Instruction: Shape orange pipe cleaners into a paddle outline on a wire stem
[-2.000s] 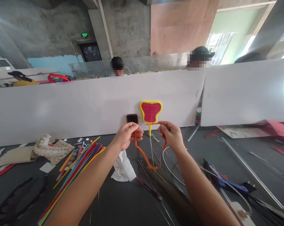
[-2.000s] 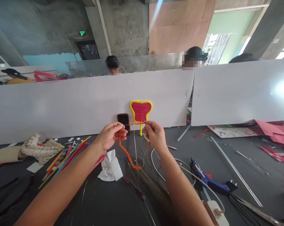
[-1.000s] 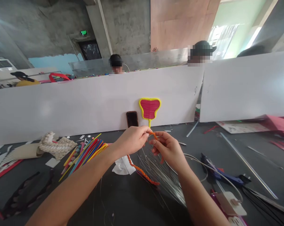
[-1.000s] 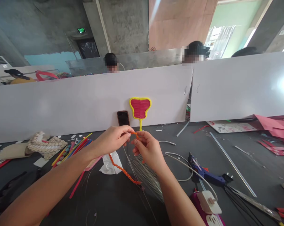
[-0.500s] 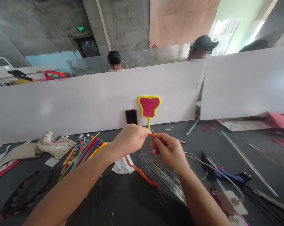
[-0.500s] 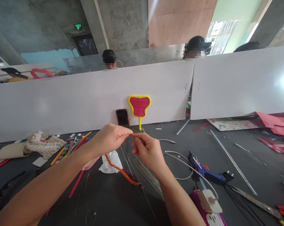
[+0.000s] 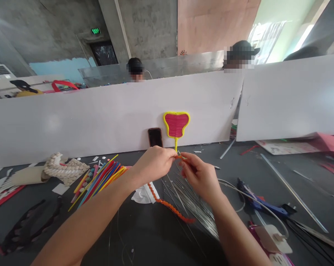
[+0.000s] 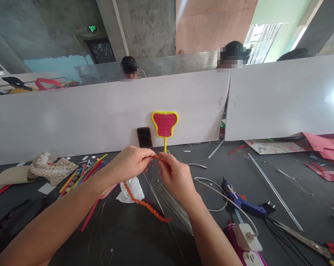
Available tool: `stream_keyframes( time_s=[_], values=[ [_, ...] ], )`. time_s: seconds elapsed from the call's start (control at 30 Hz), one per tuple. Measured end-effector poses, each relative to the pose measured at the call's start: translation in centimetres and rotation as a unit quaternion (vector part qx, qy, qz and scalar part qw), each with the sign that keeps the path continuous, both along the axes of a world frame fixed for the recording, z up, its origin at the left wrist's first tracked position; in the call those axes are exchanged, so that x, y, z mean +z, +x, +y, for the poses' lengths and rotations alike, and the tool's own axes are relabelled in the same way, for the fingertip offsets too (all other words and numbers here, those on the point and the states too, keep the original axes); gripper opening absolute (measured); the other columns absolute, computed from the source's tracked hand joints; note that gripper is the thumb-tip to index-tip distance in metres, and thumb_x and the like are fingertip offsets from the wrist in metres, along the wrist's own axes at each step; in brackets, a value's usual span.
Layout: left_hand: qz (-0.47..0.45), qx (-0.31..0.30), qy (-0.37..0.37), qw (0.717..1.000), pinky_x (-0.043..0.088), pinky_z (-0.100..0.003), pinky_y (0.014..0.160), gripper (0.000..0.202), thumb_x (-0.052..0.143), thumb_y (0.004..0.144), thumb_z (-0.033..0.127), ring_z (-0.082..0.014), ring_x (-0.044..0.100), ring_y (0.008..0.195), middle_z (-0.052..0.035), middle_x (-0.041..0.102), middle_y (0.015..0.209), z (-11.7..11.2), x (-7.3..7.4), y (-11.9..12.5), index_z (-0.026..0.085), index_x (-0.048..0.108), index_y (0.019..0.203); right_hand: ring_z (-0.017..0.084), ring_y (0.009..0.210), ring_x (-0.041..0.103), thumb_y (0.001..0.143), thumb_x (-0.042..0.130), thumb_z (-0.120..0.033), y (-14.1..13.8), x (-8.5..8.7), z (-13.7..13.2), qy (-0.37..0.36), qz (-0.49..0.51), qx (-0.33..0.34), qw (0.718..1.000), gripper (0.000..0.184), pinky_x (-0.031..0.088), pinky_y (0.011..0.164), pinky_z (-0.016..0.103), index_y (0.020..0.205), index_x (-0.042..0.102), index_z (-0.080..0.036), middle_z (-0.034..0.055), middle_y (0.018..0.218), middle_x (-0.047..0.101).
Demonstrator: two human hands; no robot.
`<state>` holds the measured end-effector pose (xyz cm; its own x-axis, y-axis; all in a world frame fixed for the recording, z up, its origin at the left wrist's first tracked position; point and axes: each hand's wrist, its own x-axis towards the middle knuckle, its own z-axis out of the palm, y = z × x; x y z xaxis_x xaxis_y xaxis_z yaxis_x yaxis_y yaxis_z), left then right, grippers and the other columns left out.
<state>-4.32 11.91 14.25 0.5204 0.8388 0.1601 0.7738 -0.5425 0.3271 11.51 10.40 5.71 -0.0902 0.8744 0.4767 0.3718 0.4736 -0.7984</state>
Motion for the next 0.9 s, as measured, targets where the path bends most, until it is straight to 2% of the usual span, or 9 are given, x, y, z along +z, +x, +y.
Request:
stream_keyframes(
  time_s=[0.13, 0.23, 0.33, 0.4, 0.47, 0.53, 0.6, 0.73, 0.9],
  values=[
    [0.018, -0.017, 0.014, 1.0, 0.029, -0.024, 0.049, 0.027, 0.041, 0.079, 0.01, -0.0104, 0.048, 0.048, 0.0009, 0.058, 0.054, -0.1, 0.0, 0.2, 0.018, 0.067, 0.073, 0.014, 0.06, 0.067, 0.087, 0.048, -0.02, -0.1, -0.4, 0.3, 0.152, -0.104, -0.085, 0.979, 0.02, 0.048, 0.057, 0.021, 0.1, 0.063, -0.018, 0.0031, 0.073, 0.072],
    [0.041, -0.026, 0.027, 0.998, 0.026, -0.025, 0.048, 0.027, 0.042, 0.078, 0.009, -0.0107, 0.044, 0.046, 0.0012, 0.055, 0.051, 0.0, 0.0, 0.5, 0.018, 0.066, 0.069, 0.013, 0.056, 0.065, 0.087, 0.047, -0.019, -0.3, -0.5, 0.2, 0.212, -0.143, -0.117, 0.96, 0.018, 0.044, 0.054, 0.021, 0.093, 0.065, -0.017, 0.0033, 0.07, 0.071],
    [0.062, -0.035, 0.037, 0.997, 0.026, -0.027, 0.049, 0.027, 0.042, 0.079, 0.01, -0.0122, 0.047, 0.048, -0.0005, 0.057, 0.053, 0.0, 0.0, 0.9, 0.017, 0.066, 0.069, 0.013, 0.054, 0.064, 0.088, 0.045, -0.02, -0.5, -0.3, -0.1, 0.191, -0.149, -0.124, 0.962, 0.02, 0.043, 0.052, 0.021, 0.089, 0.065, -0.018, 0.0032, 0.064, 0.069],
    [0.045, -0.031, 0.019, 0.998, 0.03, -0.027, 0.051, 0.027, 0.042, 0.081, 0.013, -0.0133, 0.051, 0.052, -0.0016, 0.061, 0.057, 0.1, 0.3, 0.9, 0.018, 0.068, 0.074, 0.014, 0.055, 0.064, 0.088, 0.044, -0.021, -0.4, -0.2, -0.2, 0.143, -0.118, -0.116, 0.976, 0.02, 0.045, 0.053, 0.022, 0.09, 0.064, -0.019, 0.0027, 0.064, 0.069],
    [-0.013, -0.012, -0.026, 1.0, 0.035, -0.026, 0.055, 0.023, 0.047, 0.084, 0.022, -0.0152, 0.058, 0.061, -0.0027, 0.066, 0.068, 0.1, 0.7, 0.3, 0.019, 0.069, 0.09, 0.014, 0.054, 0.064, 0.088, 0.045, -0.024, -0.2, 0.0, -0.1, 0.075, -0.058, -0.103, 0.99, 0.018, 0.047, 0.052, 0.022, 0.091, 0.063, -0.021, 0.0013, 0.064, 0.068],
    [-0.103, 0.02, -0.086, 0.991, 0.041, -0.027, 0.064, 0.035, 0.054, 0.082, 0.037, -0.0184, 0.063, 0.077, -0.0052, 0.07, 0.089, -0.1, 0.9, -0.8, 0.021, 0.061, 0.113, 0.013, 0.052, 0.064, 0.087, 0.046, -0.028, 0.0, 0.3, 0.0, 0.007, 0.016, -0.091, 0.996, 0.017, 0.049, 0.052, 0.023, 0.092, 0.06, -0.021, 0.0008, 0.066, 0.068],
    [-0.206, 0.063, -0.148, 0.965, 0.044, -0.029, 0.076, 0.048, 0.051, 0.084, 0.044, -0.0203, 0.062, 0.094, -0.009, 0.065, 0.11, -0.3, 0.6, -2.2, 0.023, 0.05, 0.126, 0.013, 0.05, 0.064, 0.086, 0.048, -0.032, 0.2, 0.5, 0.2, -0.041, 0.085, -0.081, 0.992, 0.017, 0.051, 0.049, 0.023, 0.09, 0.059, -0.02, 0.0013, 0.068, 0.068],
    [-0.353, 0.123, -0.248, 0.894, 0.045, -0.035, 0.085, 0.045, 0.048, 0.086, 0.047, -0.0207, 0.062, 0.098, -0.0124, 0.062, 0.114, -0.8, -2.0, -4.0, 0.019, 0.05, 0.121, 0.013, 0.049, 0.063, 0.083, 0.053, -0.035, 0.4, 0.6, 0.4, -0.087, 0.17, -0.064, 0.979, 0.018, 0.053, 0.048, 0.024, 0.088, 0.058, -0.018, 0.0018, 0.068, 0.067],
    [-0.48, 0.131, -0.338, 0.799, 0.052, -0.031, 0.065, 0.027, 0.058, 0.081, 0.038, -0.0148, 0.064, 0.066, -0.003, 0.063, 0.076, -1.7, -5.0, -4.0, 0.015, 0.055, 0.094, 0.014, 0.052, 0.063, 0.084, 0.051, -0.034, 1.1, 0.4, 0.8, -0.094, 0.151, -0.039, 0.983, 0.02, 0.053, 0.048, 0.027, 0.094, 0.057, -0.018, 0.0028, 0.07, 0.067]
  ],
)
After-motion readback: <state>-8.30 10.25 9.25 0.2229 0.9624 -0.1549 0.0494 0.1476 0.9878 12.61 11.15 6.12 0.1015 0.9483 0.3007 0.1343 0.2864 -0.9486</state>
